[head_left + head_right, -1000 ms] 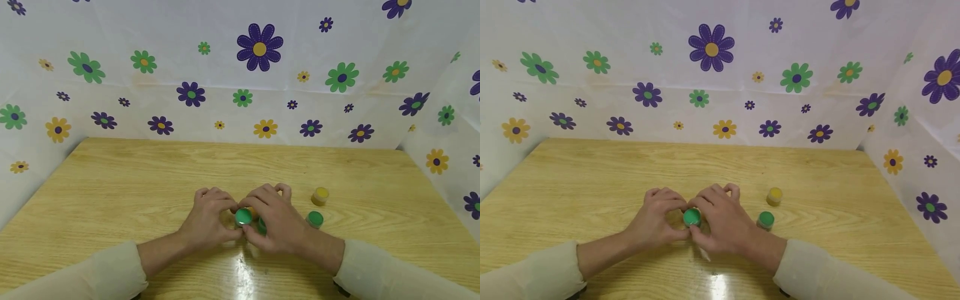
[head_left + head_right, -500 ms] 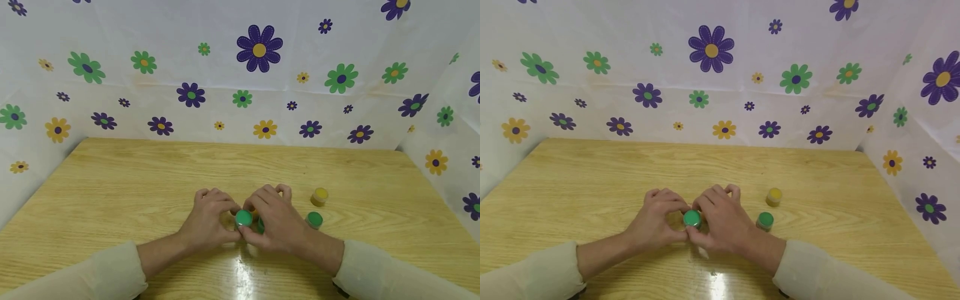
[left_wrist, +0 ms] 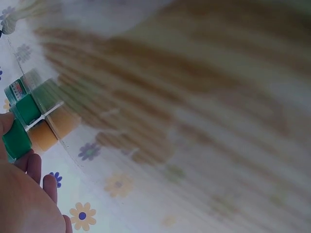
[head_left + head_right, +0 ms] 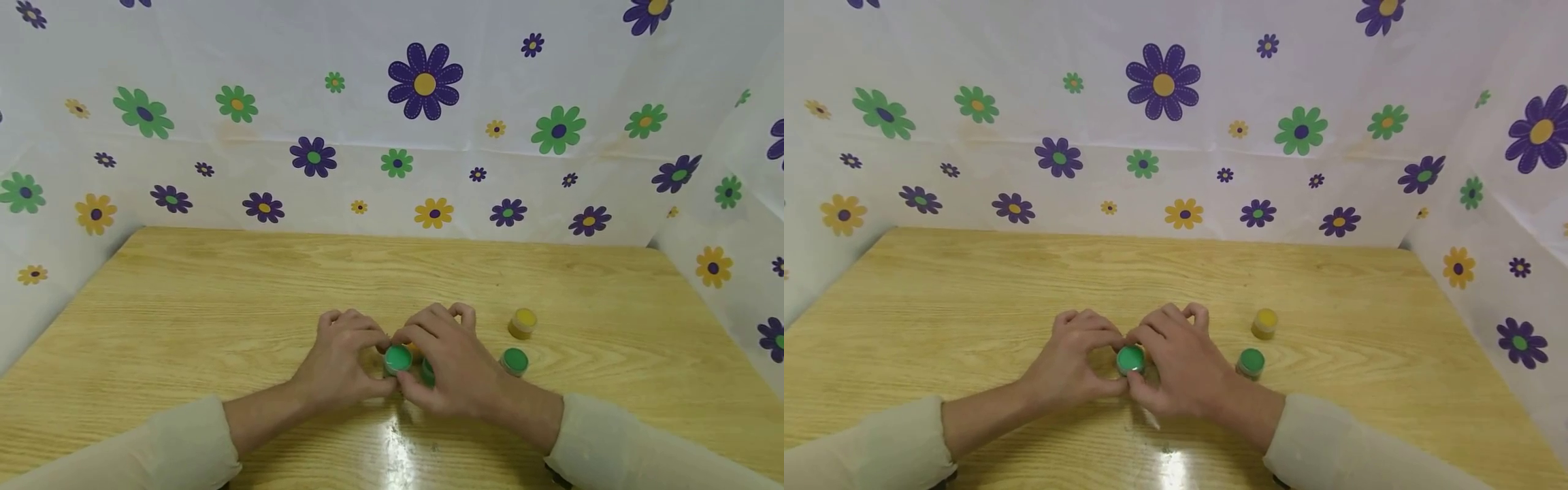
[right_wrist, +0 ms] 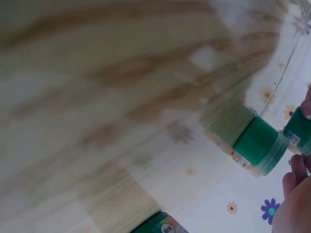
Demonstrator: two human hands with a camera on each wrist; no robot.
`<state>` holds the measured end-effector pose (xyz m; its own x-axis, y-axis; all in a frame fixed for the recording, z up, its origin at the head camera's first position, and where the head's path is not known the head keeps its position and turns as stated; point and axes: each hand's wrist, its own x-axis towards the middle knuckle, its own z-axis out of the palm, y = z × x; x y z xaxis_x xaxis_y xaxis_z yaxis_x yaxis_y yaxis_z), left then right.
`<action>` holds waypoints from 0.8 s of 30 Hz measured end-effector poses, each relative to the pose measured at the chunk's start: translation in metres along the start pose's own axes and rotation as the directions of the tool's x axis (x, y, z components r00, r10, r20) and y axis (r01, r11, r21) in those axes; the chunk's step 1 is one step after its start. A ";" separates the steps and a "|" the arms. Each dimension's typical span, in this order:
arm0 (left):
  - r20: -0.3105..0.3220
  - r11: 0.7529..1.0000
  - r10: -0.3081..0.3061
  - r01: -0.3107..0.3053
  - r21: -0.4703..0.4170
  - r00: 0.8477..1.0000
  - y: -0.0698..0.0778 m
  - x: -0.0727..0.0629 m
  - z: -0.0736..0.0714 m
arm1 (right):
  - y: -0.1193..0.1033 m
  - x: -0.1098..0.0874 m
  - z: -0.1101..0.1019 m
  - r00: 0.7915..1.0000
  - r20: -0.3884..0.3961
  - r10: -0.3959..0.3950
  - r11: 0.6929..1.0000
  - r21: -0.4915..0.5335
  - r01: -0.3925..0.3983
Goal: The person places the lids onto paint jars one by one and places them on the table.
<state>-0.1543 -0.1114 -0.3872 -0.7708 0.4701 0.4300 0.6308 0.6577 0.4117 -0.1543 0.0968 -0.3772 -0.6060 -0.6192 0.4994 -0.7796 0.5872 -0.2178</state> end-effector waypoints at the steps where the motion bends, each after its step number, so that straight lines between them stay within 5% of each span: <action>1: -0.002 1.000 0.002 -0.002 -0.004 1.000 0.000 0.000 0.000 | 0.000 0.000 0.001 1.000 -0.010 -0.011 1.000 0.000 0.011; 10: -0.004 1.000 0.013 -0.013 -0.020 1.000 0.001 0.000 0.002 | 0.000 -0.001 0.002 1.000 -0.022 -0.005 1.000 -0.018 0.005; 24: 0.015 1.000 0.006 -0.006 -0.026 1.000 0.002 -0.001 0.002 | -0.003 0.000 0.000 0.989 0.057 0.138 0.990 -0.051 -0.135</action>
<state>-0.1524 -0.1093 -0.3879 -0.7680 0.4830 0.4205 0.6375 0.6393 0.4300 -0.1515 0.0955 -0.3764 -0.7155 -0.5609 0.4164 -0.6815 0.6915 -0.2397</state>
